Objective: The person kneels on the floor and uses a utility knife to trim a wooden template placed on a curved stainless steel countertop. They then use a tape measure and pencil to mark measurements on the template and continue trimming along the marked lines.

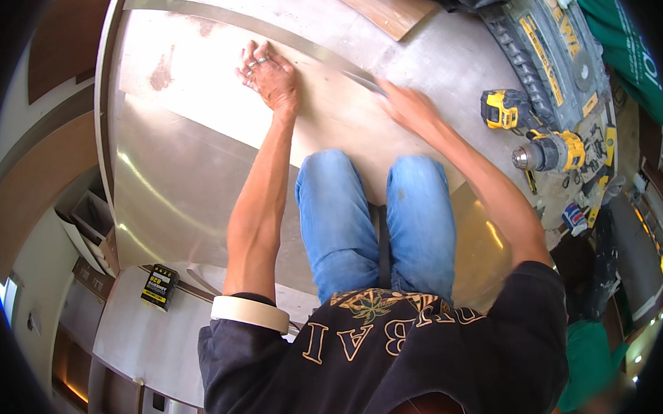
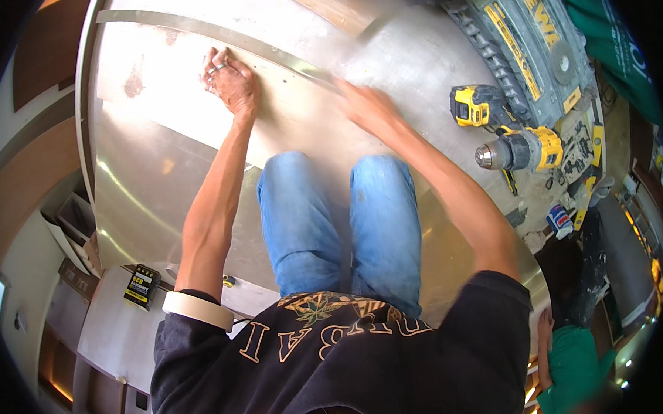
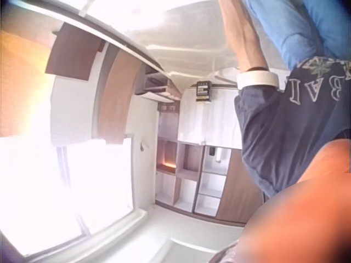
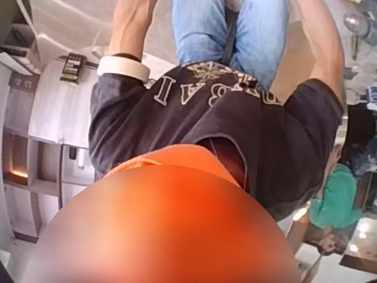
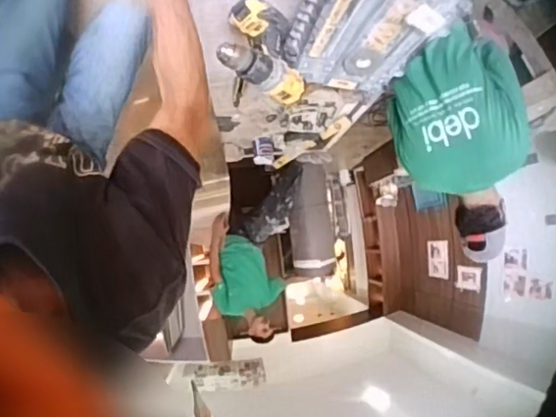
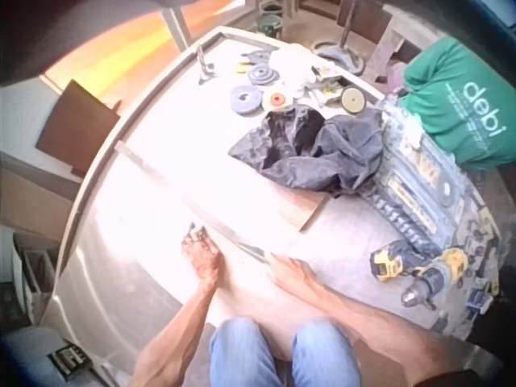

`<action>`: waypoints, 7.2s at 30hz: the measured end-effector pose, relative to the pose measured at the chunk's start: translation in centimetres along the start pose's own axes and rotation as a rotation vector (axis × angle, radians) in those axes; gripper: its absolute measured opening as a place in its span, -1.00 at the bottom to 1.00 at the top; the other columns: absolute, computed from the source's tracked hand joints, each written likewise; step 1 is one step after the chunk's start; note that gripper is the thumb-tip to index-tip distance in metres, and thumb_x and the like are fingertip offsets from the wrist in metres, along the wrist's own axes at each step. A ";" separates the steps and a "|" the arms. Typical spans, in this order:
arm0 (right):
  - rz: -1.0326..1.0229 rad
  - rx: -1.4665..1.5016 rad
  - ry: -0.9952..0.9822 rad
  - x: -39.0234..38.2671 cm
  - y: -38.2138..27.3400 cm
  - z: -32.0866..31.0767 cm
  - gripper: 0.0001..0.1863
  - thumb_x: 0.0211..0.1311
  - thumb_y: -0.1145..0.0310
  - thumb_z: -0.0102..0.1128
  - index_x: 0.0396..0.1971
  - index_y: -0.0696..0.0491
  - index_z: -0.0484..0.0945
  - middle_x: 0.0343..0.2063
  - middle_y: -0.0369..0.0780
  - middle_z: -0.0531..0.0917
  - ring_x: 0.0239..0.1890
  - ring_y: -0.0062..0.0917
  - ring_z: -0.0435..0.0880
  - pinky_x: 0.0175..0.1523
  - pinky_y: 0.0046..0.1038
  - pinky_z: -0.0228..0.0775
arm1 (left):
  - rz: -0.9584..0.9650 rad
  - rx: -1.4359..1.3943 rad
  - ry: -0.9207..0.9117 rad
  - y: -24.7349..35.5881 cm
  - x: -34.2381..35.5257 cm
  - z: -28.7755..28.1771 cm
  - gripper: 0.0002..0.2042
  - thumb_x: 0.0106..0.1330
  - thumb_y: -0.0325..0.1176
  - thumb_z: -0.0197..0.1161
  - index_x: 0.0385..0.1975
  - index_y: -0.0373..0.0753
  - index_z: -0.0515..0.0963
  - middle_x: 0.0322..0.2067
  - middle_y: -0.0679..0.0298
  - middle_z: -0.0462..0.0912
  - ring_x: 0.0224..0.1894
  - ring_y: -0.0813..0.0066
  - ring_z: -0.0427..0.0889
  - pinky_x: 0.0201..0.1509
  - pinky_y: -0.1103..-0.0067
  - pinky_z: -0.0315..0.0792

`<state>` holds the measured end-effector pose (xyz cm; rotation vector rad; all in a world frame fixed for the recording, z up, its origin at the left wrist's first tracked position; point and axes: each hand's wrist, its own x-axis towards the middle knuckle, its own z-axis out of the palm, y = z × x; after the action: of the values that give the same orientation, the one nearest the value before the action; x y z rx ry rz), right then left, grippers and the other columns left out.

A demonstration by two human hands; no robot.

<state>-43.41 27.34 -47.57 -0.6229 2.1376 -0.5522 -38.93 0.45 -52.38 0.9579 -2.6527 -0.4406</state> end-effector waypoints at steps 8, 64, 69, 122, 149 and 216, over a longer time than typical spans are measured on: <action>0.291 -0.012 -0.003 -13.7 6.1 -2.0 -0.60 0.44 0.15 -0.01 0.14 0.04 0.37 -0.38 0.05 0.69 -0.30 0.05 0.67 -0.21 0.02 0.46 | 0.013 -0.012 0.005 0.5 -0.1 0.1 -0.74 0.40 -0.42 0.00 0.04 -0.19 0.48 0.23 0.10 0.38 0.39 0.15 0.21 0.52 0.12 -0.14; -0.227 0.013 0.244 12.9 -8.8 -1.1 -0.68 0.41 0.18 0.00 0.00 0.07 0.46 -0.53 -0.03 0.65 -0.41 -0.07 0.67 -0.26 -0.05 0.48 | 0.023 -0.067 -0.004 0.5 0.0 0.8 -0.73 0.37 -0.44 0.04 0.05 -0.09 0.44 0.22 0.19 0.38 0.42 0.14 0.16 0.53 0.06 -0.18; -0.068 0.040 0.098 1.3 -0.3 0.4 -0.62 0.46 0.13 0.01 0.16 -0.04 0.39 -0.41 0.02 0.66 -0.34 0.02 0.65 -0.25 -0.03 0.43 | 0.022 -0.043 -0.007 -0.2 0.0 0.4 -0.72 0.37 -0.43 0.03 0.05 -0.09 0.44 0.24 0.20 0.36 0.43 0.16 0.14 0.53 0.05 -0.17; -0.184 0.009 0.624 8.1 -4.8 0.4 -0.78 0.33 0.32 0.14 -0.30 0.21 0.52 -0.43 0.02 0.64 -0.27 -0.13 0.67 -0.18 -0.20 0.51 | -0.023 -0.020 -0.047 1.0 0.4 0.3 -0.73 0.38 -0.45 0.01 0.05 -0.13 0.45 0.26 0.10 0.35 0.43 0.12 0.14 0.55 0.08 -0.17; -0.013 0.046 0.077 2.8 -5.0 -3.0 -0.73 0.49 0.19 -0.11 -0.09 0.08 0.42 -0.48 0.05 0.66 -0.39 -0.01 0.68 -0.28 -0.05 0.50 | 0.028 0.009 0.003 0.1 0.3 0.2 -0.76 0.42 -0.44 -0.02 0.02 -0.23 0.47 0.23 0.04 0.39 0.38 0.07 0.20 0.48 0.13 -0.08; -0.002 0.206 0.524 10.7 -8.2 1.0 -0.73 0.28 0.35 0.10 -0.07 0.10 0.57 -0.14 0.00 0.65 -0.02 -0.15 0.63 0.13 -0.19 0.43 | 0.042 -0.015 -0.008 0.6 0.3 0.1 -0.75 0.43 -0.43 -0.05 0.02 -0.25 0.47 0.22 0.02 0.39 0.38 0.09 0.21 0.46 0.12 -0.06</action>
<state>-46.46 14.31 -49.73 -0.3921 2.5144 -1.0103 -39.51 0.74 -52.21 0.8954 -2.6677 -0.4549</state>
